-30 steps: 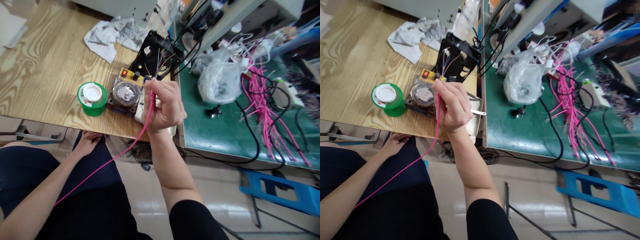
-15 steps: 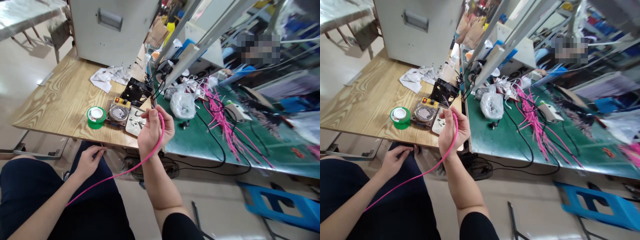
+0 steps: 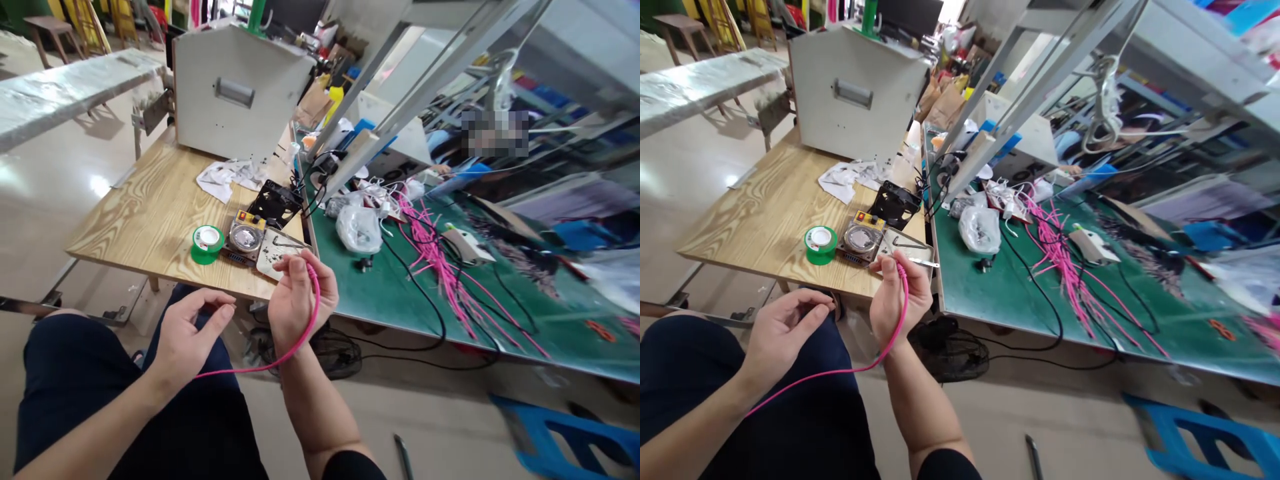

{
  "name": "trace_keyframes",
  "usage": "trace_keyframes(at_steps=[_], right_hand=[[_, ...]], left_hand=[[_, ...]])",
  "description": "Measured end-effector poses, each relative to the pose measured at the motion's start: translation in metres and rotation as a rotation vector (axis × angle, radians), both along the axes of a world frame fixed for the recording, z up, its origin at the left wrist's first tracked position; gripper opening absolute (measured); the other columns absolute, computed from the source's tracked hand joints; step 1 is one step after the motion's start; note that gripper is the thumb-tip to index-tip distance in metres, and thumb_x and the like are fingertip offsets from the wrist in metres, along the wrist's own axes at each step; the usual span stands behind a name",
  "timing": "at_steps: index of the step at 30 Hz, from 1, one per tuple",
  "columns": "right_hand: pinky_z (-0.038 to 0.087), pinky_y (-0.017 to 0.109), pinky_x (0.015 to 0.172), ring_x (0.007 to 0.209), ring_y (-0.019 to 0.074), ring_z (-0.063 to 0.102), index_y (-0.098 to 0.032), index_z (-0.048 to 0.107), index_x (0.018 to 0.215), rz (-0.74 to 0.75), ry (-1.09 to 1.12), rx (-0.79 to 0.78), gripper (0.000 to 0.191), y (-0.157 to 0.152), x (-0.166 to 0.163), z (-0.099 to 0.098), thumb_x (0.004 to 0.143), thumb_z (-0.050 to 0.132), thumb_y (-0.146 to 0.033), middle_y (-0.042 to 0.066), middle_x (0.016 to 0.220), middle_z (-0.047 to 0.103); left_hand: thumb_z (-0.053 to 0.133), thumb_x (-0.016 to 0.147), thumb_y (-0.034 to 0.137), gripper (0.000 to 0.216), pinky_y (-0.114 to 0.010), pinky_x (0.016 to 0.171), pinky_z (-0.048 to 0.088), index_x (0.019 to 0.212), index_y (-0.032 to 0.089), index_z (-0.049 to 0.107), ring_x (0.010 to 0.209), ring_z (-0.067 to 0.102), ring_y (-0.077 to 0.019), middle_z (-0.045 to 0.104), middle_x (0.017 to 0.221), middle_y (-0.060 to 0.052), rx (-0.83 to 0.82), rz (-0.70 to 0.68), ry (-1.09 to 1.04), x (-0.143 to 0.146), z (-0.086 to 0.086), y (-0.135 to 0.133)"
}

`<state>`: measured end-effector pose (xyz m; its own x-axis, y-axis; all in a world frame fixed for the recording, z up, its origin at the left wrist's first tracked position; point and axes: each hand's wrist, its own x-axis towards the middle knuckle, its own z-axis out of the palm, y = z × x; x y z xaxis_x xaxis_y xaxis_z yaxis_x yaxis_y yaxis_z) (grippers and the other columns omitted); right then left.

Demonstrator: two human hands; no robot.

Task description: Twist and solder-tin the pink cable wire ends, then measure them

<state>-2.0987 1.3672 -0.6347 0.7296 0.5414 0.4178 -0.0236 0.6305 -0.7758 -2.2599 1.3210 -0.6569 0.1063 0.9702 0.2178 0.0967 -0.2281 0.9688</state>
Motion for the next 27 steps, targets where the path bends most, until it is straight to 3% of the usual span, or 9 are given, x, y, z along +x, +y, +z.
trace_keyframes(at_steps=[6,11,17,27], right_hand=[[0.063,0.031,0.057,0.061,0.0156,0.075,-0.028,0.081,0.094,-0.04,-0.122,0.106,0.014,-0.016,-0.014,-0.004,0.082,0.086,-0.023,-0.003,0.077,0.08],[0.063,0.034,0.062,0.069,0.0159,0.075,-0.035,0.083,0.107,-0.008,-0.294,0.197,0.029,-0.025,-0.018,-0.007,0.087,0.082,-0.014,-0.003,0.085,0.082],[0.063,0.036,0.062,0.068,0.0176,0.075,-0.035,0.082,0.111,-0.018,-0.362,0.224,0.033,-0.03,-0.022,-0.009,0.088,0.081,-0.012,-0.003,0.085,0.082],[0.062,0.034,0.062,0.07,0.0164,0.075,-0.03,0.08,0.112,0.016,-0.362,0.216,0.027,-0.033,-0.023,-0.01,0.092,0.078,-0.012,-0.001,0.086,0.081]], left_hand=[[0.074,0.096,0.025,0.01,-0.033,0.076,0.064,0.106,0.027,0.073,0.086,0.073,-0.0196,0.077,0.097,-0.003,0.315,0.186,0.097,0.001,0.017,-0.011],[0.076,0.096,0.021,0.021,-0.038,0.087,0.065,0.113,0.029,0.068,0.095,0.072,-0.0217,0.074,0.104,-0.005,0.528,0.299,0.225,0.003,0.019,-0.016],[0.077,0.095,0.021,0.022,-0.04,0.09,0.066,0.113,0.029,0.066,0.098,0.071,-0.0229,0.07,0.104,-0.006,0.557,0.334,0.274,0.004,0.019,-0.015],[0.076,0.093,0.006,0.015,-0.031,0.088,0.058,0.102,0.017,0.07,0.093,0.067,-0.0164,0.067,0.099,-0.004,0.658,0.345,0.241,0.005,0.022,-0.01]])
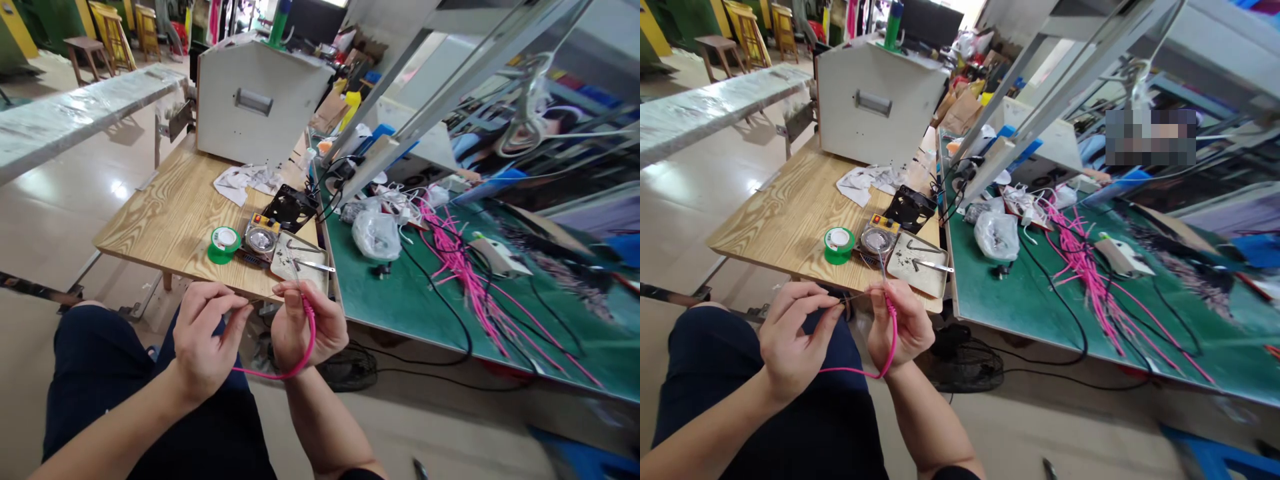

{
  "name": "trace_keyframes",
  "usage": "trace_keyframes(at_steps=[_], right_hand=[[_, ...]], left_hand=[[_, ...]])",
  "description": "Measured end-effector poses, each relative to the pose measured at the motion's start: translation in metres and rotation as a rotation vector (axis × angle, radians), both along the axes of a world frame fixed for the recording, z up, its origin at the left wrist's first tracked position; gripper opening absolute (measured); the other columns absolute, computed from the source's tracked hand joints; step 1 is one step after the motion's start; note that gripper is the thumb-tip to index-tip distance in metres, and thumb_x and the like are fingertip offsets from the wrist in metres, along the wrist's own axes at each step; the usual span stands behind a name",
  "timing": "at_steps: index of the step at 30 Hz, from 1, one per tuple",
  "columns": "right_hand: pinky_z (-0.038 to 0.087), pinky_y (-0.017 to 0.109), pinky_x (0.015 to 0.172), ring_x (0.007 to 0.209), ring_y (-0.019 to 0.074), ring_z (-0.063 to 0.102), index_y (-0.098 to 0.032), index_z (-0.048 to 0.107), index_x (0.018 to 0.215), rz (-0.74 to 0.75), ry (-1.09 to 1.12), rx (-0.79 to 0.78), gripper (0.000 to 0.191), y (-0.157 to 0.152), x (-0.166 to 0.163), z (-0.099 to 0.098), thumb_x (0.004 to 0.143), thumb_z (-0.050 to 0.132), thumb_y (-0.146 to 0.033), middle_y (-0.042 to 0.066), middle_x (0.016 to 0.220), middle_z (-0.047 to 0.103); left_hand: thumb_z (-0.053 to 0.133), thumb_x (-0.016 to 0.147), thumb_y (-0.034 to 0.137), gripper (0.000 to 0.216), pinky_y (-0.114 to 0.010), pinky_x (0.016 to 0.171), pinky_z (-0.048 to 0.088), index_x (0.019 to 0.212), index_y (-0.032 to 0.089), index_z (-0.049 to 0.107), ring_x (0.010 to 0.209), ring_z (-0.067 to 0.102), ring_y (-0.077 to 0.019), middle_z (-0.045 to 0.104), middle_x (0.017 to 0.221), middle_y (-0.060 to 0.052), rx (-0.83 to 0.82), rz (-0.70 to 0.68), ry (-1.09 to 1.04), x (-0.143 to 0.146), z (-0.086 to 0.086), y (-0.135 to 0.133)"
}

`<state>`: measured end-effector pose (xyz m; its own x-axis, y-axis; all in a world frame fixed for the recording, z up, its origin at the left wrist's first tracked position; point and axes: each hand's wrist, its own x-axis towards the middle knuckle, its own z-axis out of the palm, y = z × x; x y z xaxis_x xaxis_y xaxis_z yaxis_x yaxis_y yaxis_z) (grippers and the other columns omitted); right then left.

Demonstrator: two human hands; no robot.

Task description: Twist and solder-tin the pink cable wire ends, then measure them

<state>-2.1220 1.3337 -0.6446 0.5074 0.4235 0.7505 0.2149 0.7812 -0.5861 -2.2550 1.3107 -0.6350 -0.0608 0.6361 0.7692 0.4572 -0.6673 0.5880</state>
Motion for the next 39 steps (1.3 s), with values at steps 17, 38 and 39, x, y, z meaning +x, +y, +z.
trace_keyframes(at_steps=[17,38,39], right_hand=[[0.06,0.028,0.059,0.063,0.0134,0.073,-0.029,0.084,0.097,0.113,0.328,-0.136,0.015,-0.004,-0.004,0.006,0.084,0.09,-0.027,-0.002,0.077,0.08],[0.055,0.02,0.059,0.065,0.0092,0.064,-0.023,0.083,0.089,0.558,0.771,-0.57,0.025,-0.012,0.016,0.006,0.069,0.096,-0.028,-0.001,0.072,0.074],[0.055,0.018,0.058,0.064,0.0077,0.062,-0.023,0.083,0.09,0.597,0.802,-0.586,0.027,-0.013,0.018,0.007,0.068,0.097,-0.028,-0.002,0.072,0.073]], left_hand=[[0.058,0.106,0.021,0.016,-0.023,0.082,0.057,0.107,0.022,0.074,0.094,0.07,-0.0142,0.074,0.102,-0.003,-0.416,-0.243,-0.349,-0.003,-0.003,-0.01],[0.067,0.097,0.017,0.009,-0.026,0.083,0.056,0.104,0.021,0.071,0.088,0.07,-0.0149,0.072,0.098,-0.003,-0.428,-0.075,-0.428,-0.009,-0.014,0.004],[0.067,0.098,0.018,0.008,-0.026,0.083,0.057,0.103,0.021,0.071,0.088,0.071,-0.0153,0.072,0.098,-0.003,-0.43,-0.063,-0.415,-0.01,-0.015,0.003]])
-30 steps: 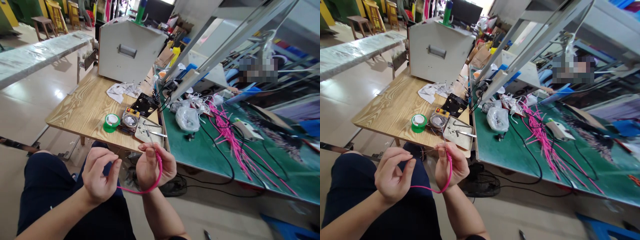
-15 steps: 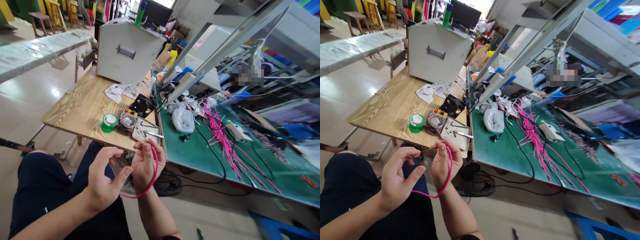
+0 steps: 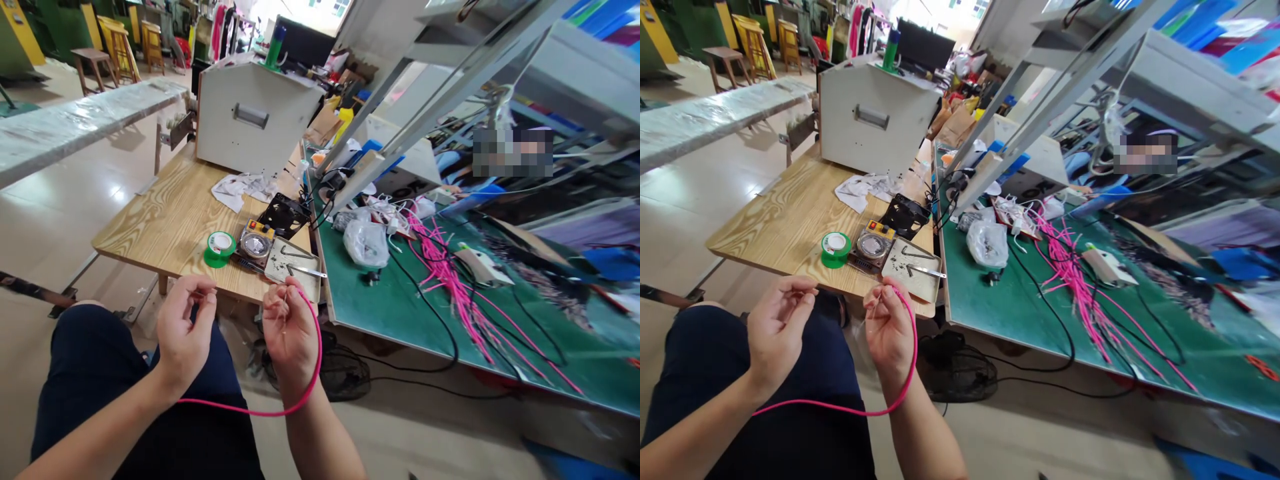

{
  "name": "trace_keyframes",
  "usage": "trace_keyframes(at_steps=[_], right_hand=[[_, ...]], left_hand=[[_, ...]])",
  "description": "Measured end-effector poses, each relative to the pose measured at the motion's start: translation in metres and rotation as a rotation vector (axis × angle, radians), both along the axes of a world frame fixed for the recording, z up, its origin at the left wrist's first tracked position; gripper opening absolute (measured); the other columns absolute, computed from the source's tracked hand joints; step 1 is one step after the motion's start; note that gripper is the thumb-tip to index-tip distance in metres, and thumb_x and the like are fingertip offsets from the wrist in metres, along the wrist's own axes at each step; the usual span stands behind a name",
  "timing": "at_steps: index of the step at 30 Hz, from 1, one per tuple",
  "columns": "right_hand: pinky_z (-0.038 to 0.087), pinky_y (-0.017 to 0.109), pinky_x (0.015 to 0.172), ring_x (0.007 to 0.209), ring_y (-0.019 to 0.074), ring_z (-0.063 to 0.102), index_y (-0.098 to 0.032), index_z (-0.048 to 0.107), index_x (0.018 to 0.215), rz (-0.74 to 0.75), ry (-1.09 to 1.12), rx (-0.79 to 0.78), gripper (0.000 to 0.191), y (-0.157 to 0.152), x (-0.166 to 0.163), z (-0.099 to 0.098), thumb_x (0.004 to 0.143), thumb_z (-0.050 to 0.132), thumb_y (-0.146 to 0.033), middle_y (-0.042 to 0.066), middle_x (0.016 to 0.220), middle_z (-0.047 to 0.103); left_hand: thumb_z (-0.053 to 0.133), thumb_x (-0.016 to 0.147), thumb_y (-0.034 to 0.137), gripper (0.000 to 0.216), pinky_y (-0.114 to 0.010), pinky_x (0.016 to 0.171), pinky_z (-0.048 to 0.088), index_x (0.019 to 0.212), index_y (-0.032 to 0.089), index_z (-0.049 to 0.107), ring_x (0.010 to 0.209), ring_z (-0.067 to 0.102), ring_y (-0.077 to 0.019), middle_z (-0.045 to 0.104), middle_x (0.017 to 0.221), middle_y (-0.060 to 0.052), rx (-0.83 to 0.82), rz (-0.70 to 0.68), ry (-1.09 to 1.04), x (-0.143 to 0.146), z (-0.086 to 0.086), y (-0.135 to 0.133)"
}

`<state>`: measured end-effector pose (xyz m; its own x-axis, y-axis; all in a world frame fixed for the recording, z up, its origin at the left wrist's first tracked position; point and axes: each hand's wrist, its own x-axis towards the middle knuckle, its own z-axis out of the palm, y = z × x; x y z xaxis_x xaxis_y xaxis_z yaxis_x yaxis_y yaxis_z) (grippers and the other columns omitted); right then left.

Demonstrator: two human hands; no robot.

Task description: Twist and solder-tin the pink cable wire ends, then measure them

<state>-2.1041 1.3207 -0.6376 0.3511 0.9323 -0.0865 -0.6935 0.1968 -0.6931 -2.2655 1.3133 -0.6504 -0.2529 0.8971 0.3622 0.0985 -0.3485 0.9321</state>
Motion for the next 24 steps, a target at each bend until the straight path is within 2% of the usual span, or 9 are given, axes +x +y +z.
trace_keyframes(at_steps=[2,4,8,10,12,16,19,21,24], right_hand=[[0.054,0.015,0.056,0.061,0.0058,0.057,-0.022,0.082,0.09,0.063,0.055,-0.013,0.028,-0.003,0.003,0.002,0.068,0.098,-0.028,-0.003,0.071,0.069],[0.054,0.014,0.055,0.06,0.0053,0.054,-0.022,0.081,0.09,0.11,0.089,-0.016,0.028,-0.005,0.006,0.004,0.068,0.098,-0.028,-0.004,0.07,0.066],[0.053,0.012,0.056,0.059,0.0041,0.051,-0.022,0.081,0.088,0.128,0.136,-0.006,0.03,-0.002,0.011,0.003,0.066,0.1,-0.028,-0.006,0.068,0.062],[0.052,0.014,0.054,0.059,0.0049,0.05,-0.023,0.081,0.088,0.114,0.092,0.004,0.029,0.005,0.014,-0.001,0.067,0.099,-0.03,-0.005,0.068,0.062],[0.049,0.016,0.05,0.058,0.0065,0.05,-0.025,0.082,0.088,0.098,0.001,0.022,0.027,0.016,0.019,-0.006,0.068,0.098,-0.034,-0.005,0.067,0.062],[0.045,0.019,0.048,0.053,0.0085,0.05,-0.028,0.082,0.087,0.126,-0.165,0.066,0.022,0.046,0.033,-0.008,0.072,0.095,-0.037,-0.004,0.06,0.062],[0.044,0.02,0.047,0.051,0.0098,0.053,-0.03,0.083,0.089,0.196,-0.234,0.074,0.013,0.07,0.041,0.002,0.079,0.091,-0.033,-0.003,0.06,0.066],[0.043,0.02,0.045,0.051,0.0105,0.055,-0.03,0.083,0.09,0.21,-0.277,0.093,0.01,0.086,0.042,0.011,0.082,0.089,-0.029,-0.002,0.062,0.069],[0.046,0.021,0.045,0.051,0.0111,0.057,-0.03,0.084,0.089,0.169,-0.351,0.097,0.011,0.106,0.04,0.02,0.08,0.09,-0.029,-0.001,0.062,0.071]], left_hand=[[0.065,0.098,0.021,0.008,-0.027,0.083,0.057,0.102,0.02,0.073,0.089,0.072,-0.0167,0.074,0.097,-0.005,-0.027,-0.012,0.059,-0.002,-0.007,-0.007],[0.064,0.098,0.024,0.013,-0.028,0.081,0.059,0.104,0.019,0.075,0.088,0.074,-0.0181,0.078,0.098,-0.006,-0.102,-0.11,0.138,-0.001,-0.019,-0.02],[0.062,0.099,0.033,0.025,-0.031,0.08,0.064,0.109,0.02,0.081,0.086,0.079,-0.0219,0.084,0.101,-0.009,-0.367,-0.553,0.218,0.001,-0.061,-0.052],[0.062,0.1,0.041,0.03,-0.033,0.084,0.065,0.109,0.022,0.083,0.091,0.081,-0.0243,0.085,0.102,-0.009,-0.491,-0.702,0.217,-0.007,-0.086,-0.059],[0.064,0.098,0.051,0.036,-0.034,0.088,0.066,0.11,0.023,0.083,0.095,0.082,-0.0262,0.085,0.103,-0.009,-0.571,-0.654,0.204,-0.03,-0.111,-0.053],[0.068,0.083,0.075,0.06,-0.038,0.088,0.068,0.105,0.022,0.084,0.095,0.083,-0.0311,0.086,0.103,-0.009,-0.68,-0.221,0.257,-0.122,-0.159,-0.014],[0.066,0.073,0.088,0.067,-0.04,0.081,0.07,0.096,0.028,0.086,0.09,0.084,-0.0336,0.087,0.095,-0.005,-0.846,-0.134,0.406,-0.184,-0.188,0.014],[0.064,0.072,0.09,0.067,-0.042,0.08,0.07,0.093,0.03,0.085,0.087,0.084,-0.0343,0.086,0.091,-0.004,-0.884,-0.106,0.377,-0.198,-0.199,0.023],[0.063,0.073,0.091,0.065,-0.044,0.077,0.071,0.088,0.031,0.084,0.081,0.084,-0.0345,0.086,0.085,-0.003,-0.895,-0.148,0.237,-0.178,-0.198,0.024]])
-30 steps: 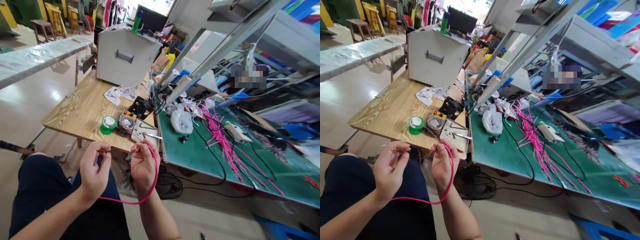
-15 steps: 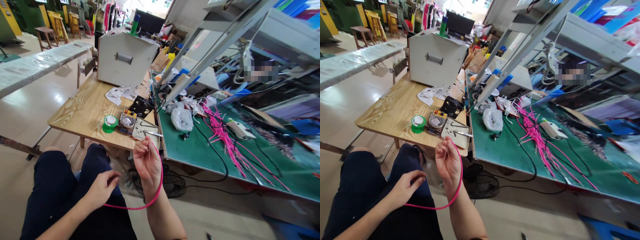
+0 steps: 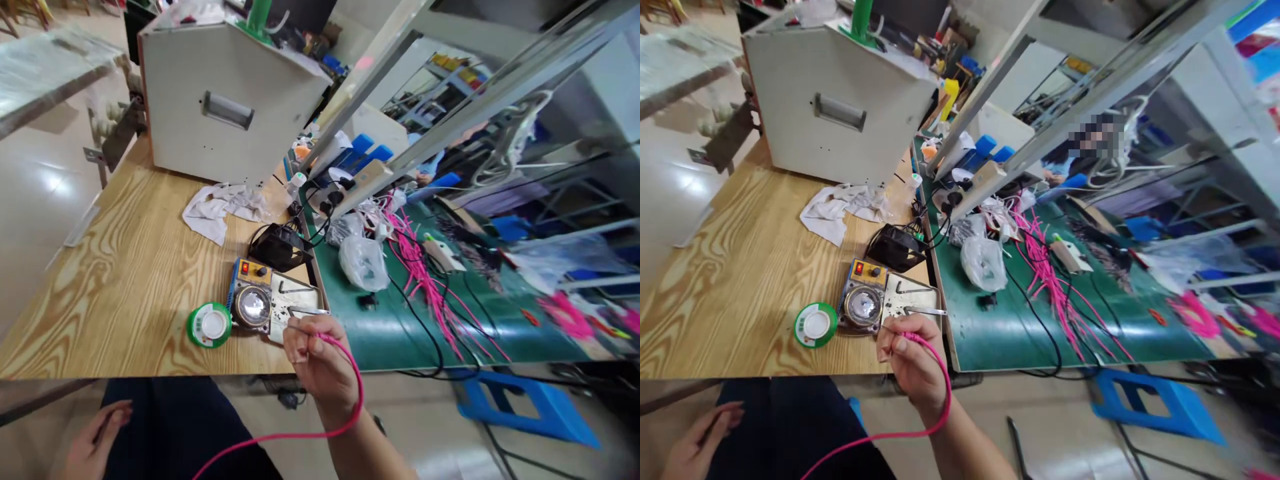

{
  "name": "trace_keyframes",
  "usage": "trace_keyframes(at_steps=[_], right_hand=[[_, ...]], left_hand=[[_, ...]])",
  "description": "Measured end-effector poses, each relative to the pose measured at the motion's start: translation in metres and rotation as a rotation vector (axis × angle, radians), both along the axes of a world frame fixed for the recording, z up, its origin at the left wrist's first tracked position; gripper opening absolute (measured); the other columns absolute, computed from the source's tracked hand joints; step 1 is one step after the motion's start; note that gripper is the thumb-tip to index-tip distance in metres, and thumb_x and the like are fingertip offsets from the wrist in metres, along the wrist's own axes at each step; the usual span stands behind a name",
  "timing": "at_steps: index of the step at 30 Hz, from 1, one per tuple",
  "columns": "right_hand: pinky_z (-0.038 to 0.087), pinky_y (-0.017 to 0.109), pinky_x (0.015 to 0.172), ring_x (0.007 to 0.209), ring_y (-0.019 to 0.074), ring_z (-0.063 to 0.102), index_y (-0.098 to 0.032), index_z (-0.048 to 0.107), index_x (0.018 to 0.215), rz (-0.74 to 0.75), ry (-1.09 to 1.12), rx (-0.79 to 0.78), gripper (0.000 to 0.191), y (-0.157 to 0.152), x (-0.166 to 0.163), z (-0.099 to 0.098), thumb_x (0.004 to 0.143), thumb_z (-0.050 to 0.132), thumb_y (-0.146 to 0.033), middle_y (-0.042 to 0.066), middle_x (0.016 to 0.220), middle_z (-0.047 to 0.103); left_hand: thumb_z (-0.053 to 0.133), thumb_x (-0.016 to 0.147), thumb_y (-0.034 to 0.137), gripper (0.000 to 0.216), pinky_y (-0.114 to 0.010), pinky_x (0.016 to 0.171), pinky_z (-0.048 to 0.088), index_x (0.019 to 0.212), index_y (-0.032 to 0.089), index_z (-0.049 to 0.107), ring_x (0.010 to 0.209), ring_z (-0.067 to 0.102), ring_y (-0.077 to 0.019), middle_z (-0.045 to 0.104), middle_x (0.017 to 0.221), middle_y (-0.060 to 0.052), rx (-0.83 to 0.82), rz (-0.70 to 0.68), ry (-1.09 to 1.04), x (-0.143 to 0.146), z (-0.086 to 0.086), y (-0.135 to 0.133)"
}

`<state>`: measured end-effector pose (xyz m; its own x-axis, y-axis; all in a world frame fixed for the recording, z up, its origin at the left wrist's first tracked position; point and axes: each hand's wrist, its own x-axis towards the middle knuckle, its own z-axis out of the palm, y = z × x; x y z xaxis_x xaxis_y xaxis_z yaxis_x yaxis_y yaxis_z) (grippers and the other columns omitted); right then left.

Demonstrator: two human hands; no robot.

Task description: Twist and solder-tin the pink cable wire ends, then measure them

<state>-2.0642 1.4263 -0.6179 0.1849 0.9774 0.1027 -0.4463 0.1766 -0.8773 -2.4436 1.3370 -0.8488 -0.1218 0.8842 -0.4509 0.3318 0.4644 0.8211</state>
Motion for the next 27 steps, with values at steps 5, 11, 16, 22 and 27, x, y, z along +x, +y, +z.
trace_keyframes(at_steps=[5,11,16,22,27], right_hand=[[0.048,0.024,0.046,0.049,0.012,0.057,-0.03,0.083,0.084,-0.127,-0.057,0.009,0.017,0.006,-0.013,-0.001,0.073,0.095,-0.035,-0.002,0.06,0.07],[0.047,0.025,0.05,0.052,0.0116,0.058,-0.029,0.084,0.087,-0.056,-0.059,0.169,0.017,-0.034,-0.048,0.004,0.075,0.093,-0.037,-0.003,0.06,0.07],[0.049,0.024,0.05,0.053,0.0112,0.061,-0.028,0.084,0.086,0.012,-0.036,0.223,0.019,-0.078,-0.097,0.017,0.072,0.094,-0.034,-0.002,0.064,0.074],[0.056,0.022,0.055,0.056,0.0116,0.07,-0.023,0.085,0.086,0.005,-0.086,0.322,0.02,-0.106,-0.132,0.042,0.07,0.096,-0.028,0.001,0.068,0.079],[0.058,0.023,0.055,0.055,0.0124,0.071,-0.018,0.083,0.085,-0.119,-0.108,0.4,0.021,-0.11,-0.115,0.057,0.068,0.095,-0.025,0.002,0.067,0.077]], left_hand=[[0.067,0.078,0.084,0.058,-0.041,0.08,0.071,0.09,0.03,0.085,0.08,0.083,-0.0324,0.086,0.088,-0.003,0.045,0.0,-0.188,0.048,0.017,-0.02],[0.071,0.079,0.081,0.06,-0.037,0.081,0.07,0.094,0.025,0.085,0.08,0.083,-0.0307,0.086,0.088,-0.007,0.229,0.095,-0.228,0.028,0.027,-0.073],[0.07,0.086,0.075,0.058,-0.036,0.083,0.069,0.099,0.02,0.084,0.084,0.082,-0.028,0.085,0.092,-0.011,0.401,0.215,-0.209,-0.002,0.068,-0.131],[0.069,0.092,0.068,0.055,-0.033,0.079,0.067,0.099,0.015,0.083,0.081,0.079,-0.025,0.083,0.091,-0.013,0.594,0.359,-0.3,-0.003,0.111,-0.173],[0.066,0.098,0.059,0.047,-0.03,0.072,0.064,0.1,0.015,0.084,0.077,0.075,-0.0219,0.081,0.088,-0.013,0.733,0.26,-0.445,0.02,0.123,-0.197]])
